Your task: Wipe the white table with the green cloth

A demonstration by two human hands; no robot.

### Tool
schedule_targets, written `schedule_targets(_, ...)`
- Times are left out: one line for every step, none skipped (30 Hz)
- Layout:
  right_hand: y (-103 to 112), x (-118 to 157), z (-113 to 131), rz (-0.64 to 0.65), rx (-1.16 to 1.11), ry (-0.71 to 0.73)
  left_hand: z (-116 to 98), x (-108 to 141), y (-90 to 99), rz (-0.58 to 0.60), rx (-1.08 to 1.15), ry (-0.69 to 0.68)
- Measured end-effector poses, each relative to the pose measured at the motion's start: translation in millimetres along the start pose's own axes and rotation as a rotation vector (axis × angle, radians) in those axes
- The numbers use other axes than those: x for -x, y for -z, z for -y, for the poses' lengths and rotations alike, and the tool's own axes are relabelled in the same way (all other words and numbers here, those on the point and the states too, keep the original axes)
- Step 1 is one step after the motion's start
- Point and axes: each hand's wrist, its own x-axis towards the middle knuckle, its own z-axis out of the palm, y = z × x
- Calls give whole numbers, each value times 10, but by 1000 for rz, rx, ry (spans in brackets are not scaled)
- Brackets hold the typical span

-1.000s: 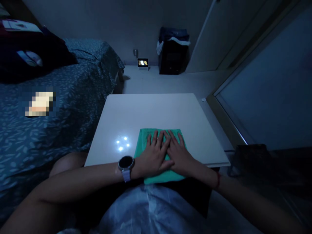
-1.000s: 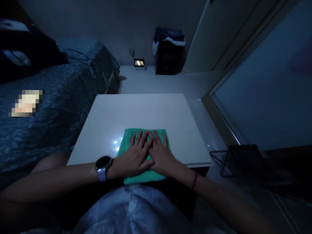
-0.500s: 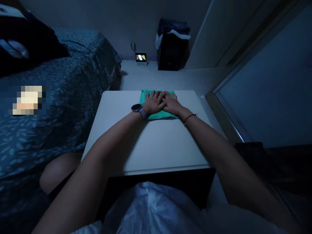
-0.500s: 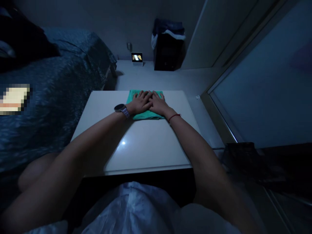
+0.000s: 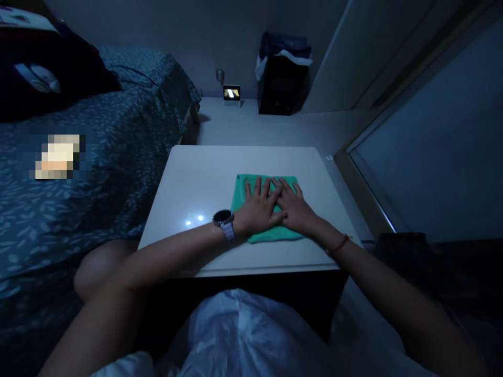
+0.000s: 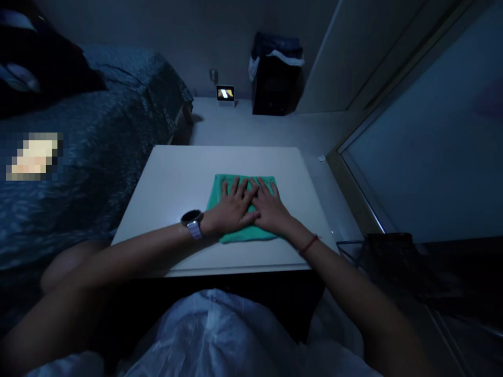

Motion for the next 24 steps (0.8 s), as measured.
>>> schedule_targets(-45, 191, 49, -17, 19, 31, -133, 133, -41, 3, 13, -3)
schedule_targets(-86, 380, 106, -49, 44, 65, -268, 266, -79, 6, 28, -5)
schedule_targets(-120, 563, 167, -94, 73, 99, -401, 396, -116, 8, 41, -10)
schedule_targets(-146, 732, 231, -145, 105, 132, -526, 519, -151, 12, 48, -19)
schedule_targets(-165, 881, 292, -196, 137, 161, -638, 627, -183, 14, 44, -33)
schedule_targets(-175, 1004, 343, -235, 168, 184, -734, 716, -212, 13, 31, -50)
schedule_targets(-179, 1097, 379, -261, 193, 204, -808, 778, -237, 9, 10, -67)
schedule_targets(-178, 1157, 392, -271, 213, 220, -858, 809, -255, 2, -12, -79)
schedule_targets(-175, 1181, 380, -271, 225, 236, -881, 804, -266, -4, -27, -85)
schedule_targets(-171, 1170, 340, -268, 230, 249, -876, 762, -269, -6, -33, -85)
schedule_targets(-166, 1124, 273, -264, 226, 254, -845, 684, -263, -1, -29, -84)
schedule_targets(-160, 1045, 183, -254, 215, 247, -788, 574, -249, 10, -18, -85)
schedule_targets(-151, 936, 75, -233, 196, 226, -711, 437, -227, 21, -4, -88)
schedule_targets(-138, 800, -44, -195, 172, 192, -616, 281, -198, 26, 11, -92)
schedule_targets(-120, 641, -168, -152, 144, 149, -511, 112, -165, 26, 25, -93)
schedule_targets(-95, 464, -291, -84, 115, 99, -400, -61, -127, 19, 38, -90)
schedule_targets(-65, 276, -407, -35, 91, 56, -288, -234, -86, 8, 47, -74)
schedule_targets(-29, 82, -515, -16, 73, 19, -180, -401, -44, 2, 47, -52)
schedule_targets(11, -112, -612, -2, 56, 0, -77, -560, 1, 1, 38, -24)
schedule_targets(52, -299, -697, -2, 40, -20, 21, -707, 45, 5, 20, 6)
schedule_targets(95, -477, -770, -7, 25, -39, 112, -843, 89, 13, -2, 30)
schedule_targets(139, -639, -830, -12, 12, -60, 199, -967, 130, 21, -23, 47)
schedule_targets(182, -785, -879, -16, -1, -83, 281, -1079, 168, 26, -40, 58)
schedule_targets(224, -912, -918, -13, -12, -105, 357, -1181, 201, 27, -52, 66)
